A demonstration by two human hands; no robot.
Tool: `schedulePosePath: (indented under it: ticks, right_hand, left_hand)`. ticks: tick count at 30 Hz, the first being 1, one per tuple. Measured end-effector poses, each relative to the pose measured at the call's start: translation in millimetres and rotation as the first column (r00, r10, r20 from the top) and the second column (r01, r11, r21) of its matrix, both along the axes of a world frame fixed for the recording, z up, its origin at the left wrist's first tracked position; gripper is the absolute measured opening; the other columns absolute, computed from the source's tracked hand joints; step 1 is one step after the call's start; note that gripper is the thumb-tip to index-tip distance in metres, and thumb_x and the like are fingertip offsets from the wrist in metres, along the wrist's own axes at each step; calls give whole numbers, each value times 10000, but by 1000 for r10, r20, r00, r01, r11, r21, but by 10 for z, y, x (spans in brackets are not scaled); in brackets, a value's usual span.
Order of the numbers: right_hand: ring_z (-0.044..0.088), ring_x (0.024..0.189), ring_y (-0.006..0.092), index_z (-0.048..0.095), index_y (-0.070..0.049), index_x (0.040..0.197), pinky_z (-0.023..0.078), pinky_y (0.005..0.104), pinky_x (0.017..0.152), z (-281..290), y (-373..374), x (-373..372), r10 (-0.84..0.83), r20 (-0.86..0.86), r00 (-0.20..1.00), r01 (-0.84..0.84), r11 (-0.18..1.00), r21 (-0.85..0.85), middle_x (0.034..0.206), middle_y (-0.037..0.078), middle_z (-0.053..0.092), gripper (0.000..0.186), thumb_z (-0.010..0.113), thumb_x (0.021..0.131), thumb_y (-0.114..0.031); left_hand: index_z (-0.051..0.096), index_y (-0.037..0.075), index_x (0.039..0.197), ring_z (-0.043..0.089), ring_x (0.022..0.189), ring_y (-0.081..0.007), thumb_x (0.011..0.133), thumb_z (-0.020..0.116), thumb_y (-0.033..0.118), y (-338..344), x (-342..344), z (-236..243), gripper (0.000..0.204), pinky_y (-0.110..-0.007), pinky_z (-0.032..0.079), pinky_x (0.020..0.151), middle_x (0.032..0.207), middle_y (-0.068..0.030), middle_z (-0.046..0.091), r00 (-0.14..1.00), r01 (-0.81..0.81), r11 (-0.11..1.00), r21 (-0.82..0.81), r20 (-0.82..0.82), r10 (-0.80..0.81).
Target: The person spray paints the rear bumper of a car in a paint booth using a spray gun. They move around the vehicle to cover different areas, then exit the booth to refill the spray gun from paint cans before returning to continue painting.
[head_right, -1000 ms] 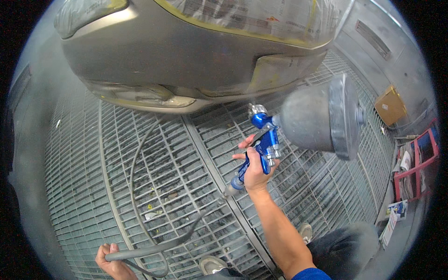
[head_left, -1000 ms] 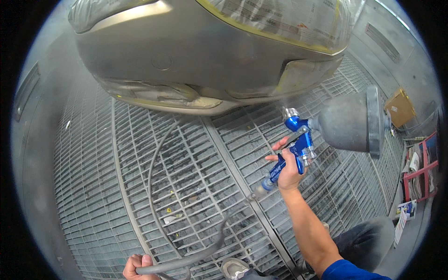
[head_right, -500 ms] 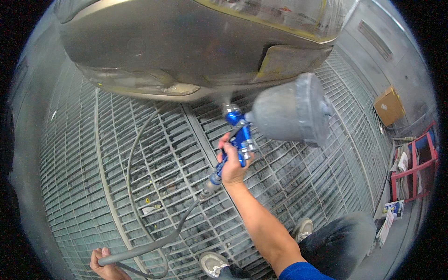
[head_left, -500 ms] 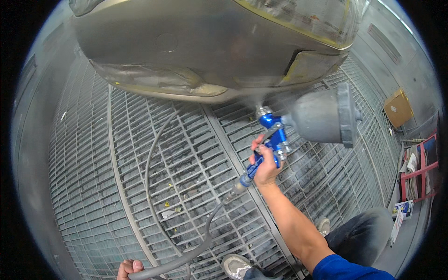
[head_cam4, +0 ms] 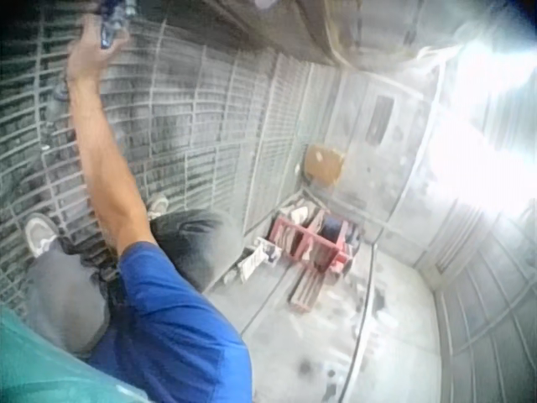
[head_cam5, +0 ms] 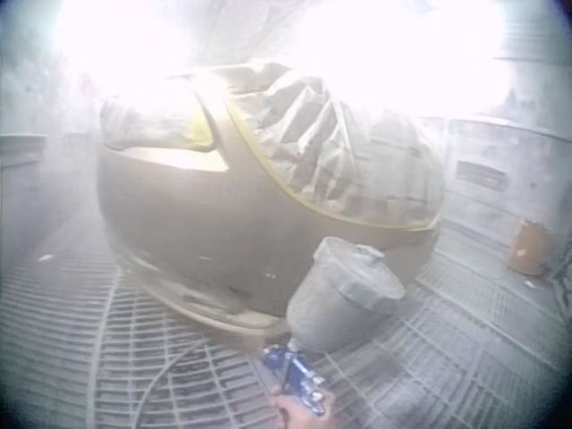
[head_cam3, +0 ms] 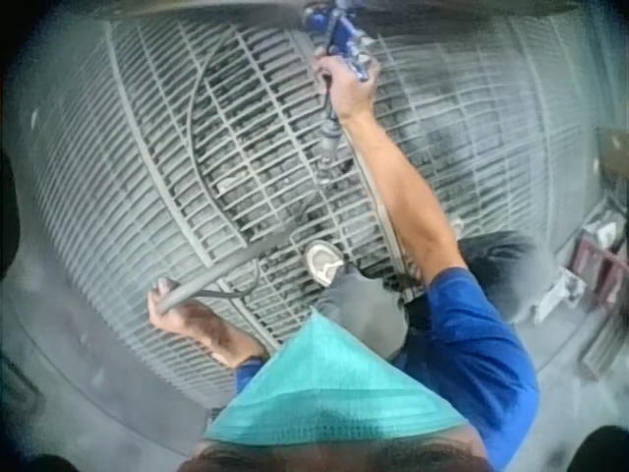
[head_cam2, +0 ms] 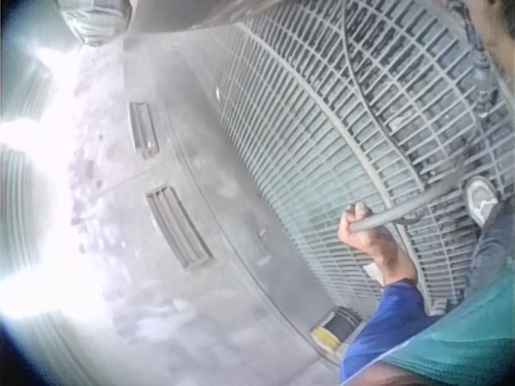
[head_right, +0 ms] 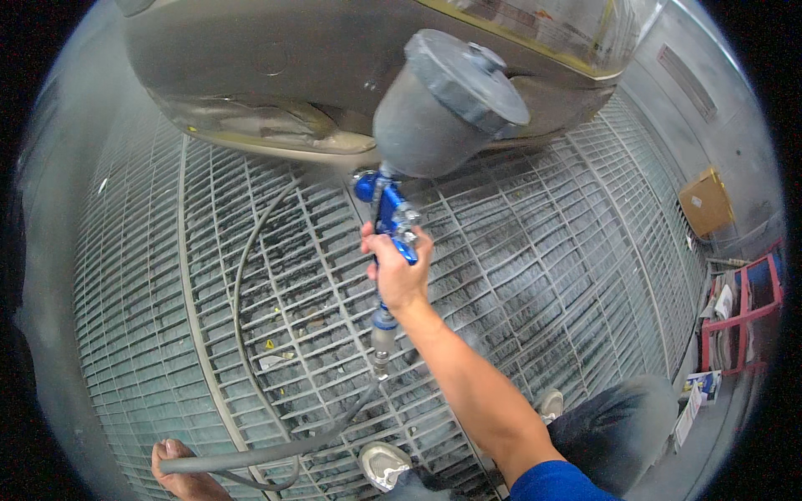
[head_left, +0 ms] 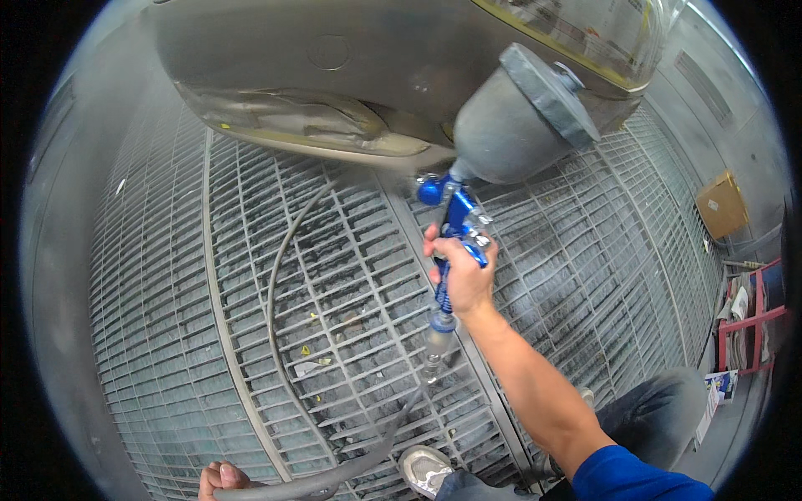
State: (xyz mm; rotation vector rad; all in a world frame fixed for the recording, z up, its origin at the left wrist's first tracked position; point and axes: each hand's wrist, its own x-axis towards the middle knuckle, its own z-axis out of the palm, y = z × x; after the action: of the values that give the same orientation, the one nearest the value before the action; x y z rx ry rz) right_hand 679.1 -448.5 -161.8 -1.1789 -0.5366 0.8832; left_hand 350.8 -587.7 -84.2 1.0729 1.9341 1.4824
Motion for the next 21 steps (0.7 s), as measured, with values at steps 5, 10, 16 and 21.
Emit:
schedulePosePath:
  ticks: [5, 10, 16, 21]
  right_hand:
    - [579, 617, 112, 654, -12, 884, 415, 237, 425, -121, -249, 609, -172, 49, 984, 173, 985, -22, 761, 51, 645, 107, 600, 815, -74]
    - [613, 681, 160, 628, -2, 906, 461, 286, 433, -470, -318, 1232, -472, 76, 878, 468, 881, 66, 824, 85, 646, 123, 565, 824, -67]
    - [535, 639, 134, 613, -32, 894, 401, 261, 463, -785, -356, 1011, -509, -248, 824, 505, 859, -88, 835, 70, 624, 130, 525, 815, -87]
    - [635, 722, 124, 662, -48, 960, 515, 253, 503, -572, -357, -54, 56, -275, 960, -56, 998, 5, 901, 43, 672, 145, 601, 840, -103]
  left_hand:
    - [389, 102, 652, 324, 620, -81, 892, 603, 23, -1, 47, -84, 332, -274, 248, 556, 666, 38, 350, 996, 79, 996, -39, -37, -81]
    - [363, 90, 652, 344, 642, -85, 876, 594, -55, -13, 187, -158, 353, -265, 295, 578, 671, 28, 361, 960, 233, 971, -57, -149, -239]
    - [348, 103, 648, 316, 652, -88, 898, 594, -44, 111, 420, -1, 380, -274, 282, 589, 681, 30, 323, 991, 127, 992, 0, 40, -126]
    - [369, 94, 657, 322, 637, -82, 914, 596, 0, 192, 123, -89, 355, -275, 247, 564, 668, 29, 332, 988, 153, 986, 65, -36, -150]
